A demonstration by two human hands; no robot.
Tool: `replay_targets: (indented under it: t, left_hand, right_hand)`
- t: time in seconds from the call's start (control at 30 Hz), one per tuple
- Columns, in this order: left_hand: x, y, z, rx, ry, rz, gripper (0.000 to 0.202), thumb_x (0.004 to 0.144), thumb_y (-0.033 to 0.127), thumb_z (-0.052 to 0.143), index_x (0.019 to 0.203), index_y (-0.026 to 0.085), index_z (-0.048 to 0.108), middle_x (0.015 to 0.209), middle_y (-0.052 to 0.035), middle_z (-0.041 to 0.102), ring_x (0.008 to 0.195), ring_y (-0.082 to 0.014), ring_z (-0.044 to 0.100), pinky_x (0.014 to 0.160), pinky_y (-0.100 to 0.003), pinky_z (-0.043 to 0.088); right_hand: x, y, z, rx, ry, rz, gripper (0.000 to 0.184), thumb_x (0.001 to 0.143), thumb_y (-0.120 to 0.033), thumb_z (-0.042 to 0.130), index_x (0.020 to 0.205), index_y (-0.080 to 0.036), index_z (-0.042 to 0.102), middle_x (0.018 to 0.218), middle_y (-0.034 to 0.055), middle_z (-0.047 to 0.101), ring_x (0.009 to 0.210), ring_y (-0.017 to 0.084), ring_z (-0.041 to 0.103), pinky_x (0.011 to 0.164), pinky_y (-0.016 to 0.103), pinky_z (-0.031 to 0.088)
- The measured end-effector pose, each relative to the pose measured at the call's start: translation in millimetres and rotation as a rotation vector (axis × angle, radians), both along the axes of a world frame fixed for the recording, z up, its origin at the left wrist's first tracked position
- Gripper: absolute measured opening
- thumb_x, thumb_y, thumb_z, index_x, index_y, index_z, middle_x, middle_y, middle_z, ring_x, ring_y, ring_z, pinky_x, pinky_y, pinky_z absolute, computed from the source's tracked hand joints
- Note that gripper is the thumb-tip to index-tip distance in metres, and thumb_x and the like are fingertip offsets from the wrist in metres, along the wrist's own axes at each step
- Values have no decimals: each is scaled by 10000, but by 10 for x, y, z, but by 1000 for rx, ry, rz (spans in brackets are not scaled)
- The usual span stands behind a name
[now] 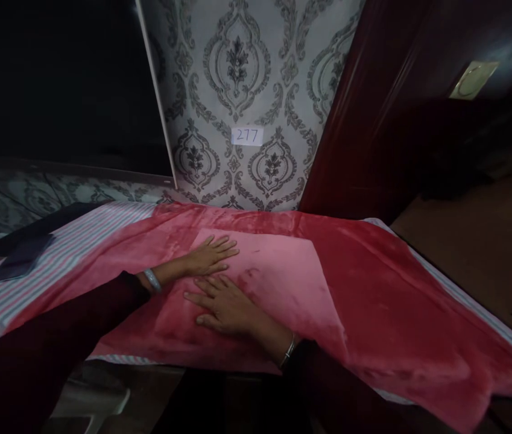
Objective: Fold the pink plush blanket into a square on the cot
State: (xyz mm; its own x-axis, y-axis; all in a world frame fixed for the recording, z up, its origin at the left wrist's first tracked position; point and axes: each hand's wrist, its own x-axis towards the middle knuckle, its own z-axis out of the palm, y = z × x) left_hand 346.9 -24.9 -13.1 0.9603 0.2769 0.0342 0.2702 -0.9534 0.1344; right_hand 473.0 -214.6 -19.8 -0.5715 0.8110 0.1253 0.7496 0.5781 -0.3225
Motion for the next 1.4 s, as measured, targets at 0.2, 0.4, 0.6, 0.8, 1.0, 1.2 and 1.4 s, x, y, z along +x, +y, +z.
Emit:
replay_targets:
  t: [0.2, 0.4, 0.6, 0.8, 1.0, 1.2, 1.4]
  left_hand:
    - [99, 531, -10, -105, -1, 134, 668, 1012, 641, 293, 1590, 309, 342, 1674, -48, 308, 1566, -273, 203, 1269, -507, 108]
    - [135, 646, 27, -126, -4, 215, 687, 1016, 606, 253, 1541, 205, 442, 1600, -90, 442, 1501, -241, 362, 1246, -392, 236]
    - [193, 379, 320, 109, 12, 303, 624, 983, 510, 425, 1515, 185, 469, 1580, -150, 458, 1516, -326, 323, 1241, -569, 180]
    - [266, -201, 565, 218, 12, 285, 609, 951, 415, 537, 1482, 120, 485, 1560, -223, 455, 1499, -383, 342, 1243, -598, 174]
    - [216, -1256, 277, 121, 49, 62, 691, 963, 485, 526, 1548, 134, 413, 1592, -228, 401, 1499, -373, 350, 1230, -598, 249]
    - [168, -1731, -101, 104, -82, 110, 777, 891, 527, 649, 1582, 311, 366, 1687, -150, 212, 1559, -422, 149, 1181, -751, 180]
    - [138, -1678, -171, 94, -132, 80, 771, 889, 516, 655, 1581, 346, 361, 1686, -113, 247, 1556, -400, 191, 1199, -722, 186]
  right_hand:
    - [10, -26, 71, -85, 5, -17, 620, 1056, -562, 419, 1613, -317, 299, 1703, 44, 162, 1580, 216, 82, 1285, 481, 53]
    - [0, -28, 88, -50, -22, -36, 621, 1053, -566, 423, 1608, -310, 314, 1699, 54, 172, 1577, 221, 108, 1284, 477, 89]
    - [0, -18, 147, -7, 12, -6, 629, 1041, -554, 473, 1597, -289, 343, 1684, 55, 244, 1567, 208, 165, 1277, 447, 127]
    - [401, -70, 334, 128, 84, -189, 401, 1067, -356, 440, 1391, -211, 626, 1486, 95, 568, 1395, 206, 493, 1194, 384, 344]
    - [1131, -68, 269, 167, -95, -507, 461, 1040, -284, 435, 1481, -199, 541, 1572, 140, 457, 1488, 295, 364, 1208, 540, 300]
    - [1497, 105, 137, 36, -225, -455, 573, 1071, -528, 331, 1606, -324, 320, 1698, 67, 197, 1572, 326, 98, 1212, 663, 145]
    - [1953, 346, 80, -13, -228, -672, 583, 1068, -532, 298, 1616, -332, 292, 1698, 54, 203, 1559, 320, 174, 1221, 631, 157]
